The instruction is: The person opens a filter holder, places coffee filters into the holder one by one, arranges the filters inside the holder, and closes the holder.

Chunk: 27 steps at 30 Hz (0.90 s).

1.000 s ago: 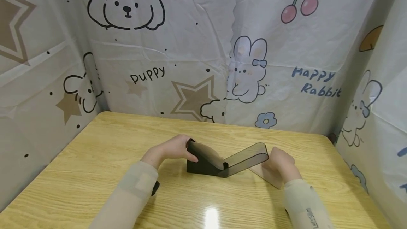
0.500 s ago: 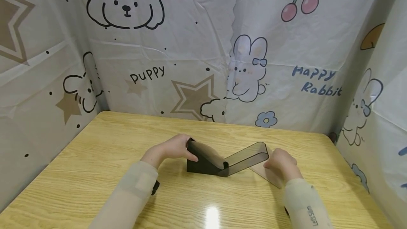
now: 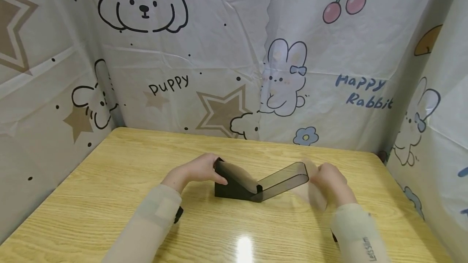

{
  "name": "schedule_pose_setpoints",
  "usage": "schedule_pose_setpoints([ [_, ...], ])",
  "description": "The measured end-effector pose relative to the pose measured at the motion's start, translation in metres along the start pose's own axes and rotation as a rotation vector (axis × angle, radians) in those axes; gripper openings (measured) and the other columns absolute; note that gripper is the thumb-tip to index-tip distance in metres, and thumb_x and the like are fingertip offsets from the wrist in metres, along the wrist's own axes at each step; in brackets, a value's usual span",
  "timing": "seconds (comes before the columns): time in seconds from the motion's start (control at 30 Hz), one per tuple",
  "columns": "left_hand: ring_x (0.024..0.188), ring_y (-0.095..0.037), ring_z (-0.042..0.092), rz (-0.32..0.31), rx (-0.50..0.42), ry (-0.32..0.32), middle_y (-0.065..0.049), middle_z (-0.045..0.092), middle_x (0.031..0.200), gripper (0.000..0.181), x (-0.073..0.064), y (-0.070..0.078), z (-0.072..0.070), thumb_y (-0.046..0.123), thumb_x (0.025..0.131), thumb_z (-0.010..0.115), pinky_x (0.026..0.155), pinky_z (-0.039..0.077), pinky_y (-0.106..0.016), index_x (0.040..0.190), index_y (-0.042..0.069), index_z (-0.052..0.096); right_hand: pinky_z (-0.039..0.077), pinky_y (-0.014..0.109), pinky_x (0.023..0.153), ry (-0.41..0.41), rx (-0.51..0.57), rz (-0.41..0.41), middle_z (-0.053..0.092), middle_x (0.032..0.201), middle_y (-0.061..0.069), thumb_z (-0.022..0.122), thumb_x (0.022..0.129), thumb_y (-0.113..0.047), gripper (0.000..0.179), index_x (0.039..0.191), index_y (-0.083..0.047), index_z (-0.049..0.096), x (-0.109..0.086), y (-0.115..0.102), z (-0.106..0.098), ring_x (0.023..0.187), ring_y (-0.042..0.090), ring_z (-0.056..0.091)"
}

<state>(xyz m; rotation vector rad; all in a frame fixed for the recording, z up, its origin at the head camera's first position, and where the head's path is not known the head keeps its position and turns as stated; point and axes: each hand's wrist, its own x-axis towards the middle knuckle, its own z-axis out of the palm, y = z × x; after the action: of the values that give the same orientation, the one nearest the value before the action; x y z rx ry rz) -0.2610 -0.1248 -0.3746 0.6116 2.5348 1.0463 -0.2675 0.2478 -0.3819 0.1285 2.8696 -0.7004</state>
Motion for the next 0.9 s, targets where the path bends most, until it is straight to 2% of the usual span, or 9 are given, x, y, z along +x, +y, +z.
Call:
schedule_pose_setpoints([
  [0.1,0.061,-0.012,0.039,0.003,-0.003,-0.005,0.001,0.043,0.068,0.025,-0.001,0.001,-0.001,0.019,0.076,0.078,0.059,0.036,-0.026,0.081,0.010,0.056,0.045,0.039,0.068,0.009,-0.002,-0.035,0.065,0.088,0.014,0.061,0.078,-0.015,0.022,0.090,0.004,0.064,-0.002,-0.007,-0.011,0.079,0.025,0.057],
  [0.33,0.061,-0.011,0.039,-0.003,-0.004,0.000,0.001,0.044,0.068,0.026,-0.001,0.000,-0.002,0.019,0.076,0.078,0.059,0.036,-0.025,0.080,0.010,0.054,0.048,0.039,0.070,0.040,0.049,-0.079,0.064,0.100,0.025,0.060,0.083,-0.018,0.040,0.109,0.012,0.059,-0.006,-0.019,-0.030,0.088,0.031,0.060],
  [0.7,0.058,-0.009,0.037,0.022,0.005,-0.017,0.004,0.041,0.065,0.024,-0.002,0.001,-0.002,0.020,0.078,0.076,0.058,0.035,-0.024,0.077,0.013,0.053,0.048,0.041,0.073,0.061,0.054,-0.084,0.065,0.098,0.025,0.060,0.087,-0.019,0.036,0.105,0.013,0.060,-0.010,-0.019,-0.035,0.087,0.031,0.060],
  [0.9,0.061,-0.012,0.039,0.013,-0.015,-0.013,0.001,0.043,0.067,0.024,-0.001,-0.001,-0.001,0.019,0.077,0.077,0.059,0.036,-0.026,0.080,0.010,0.055,0.047,0.045,0.078,0.081,0.058,-0.109,0.064,0.100,0.027,0.058,0.088,-0.019,0.039,0.109,0.014,0.059,-0.012,-0.020,-0.038,0.089,0.034,0.061],
])
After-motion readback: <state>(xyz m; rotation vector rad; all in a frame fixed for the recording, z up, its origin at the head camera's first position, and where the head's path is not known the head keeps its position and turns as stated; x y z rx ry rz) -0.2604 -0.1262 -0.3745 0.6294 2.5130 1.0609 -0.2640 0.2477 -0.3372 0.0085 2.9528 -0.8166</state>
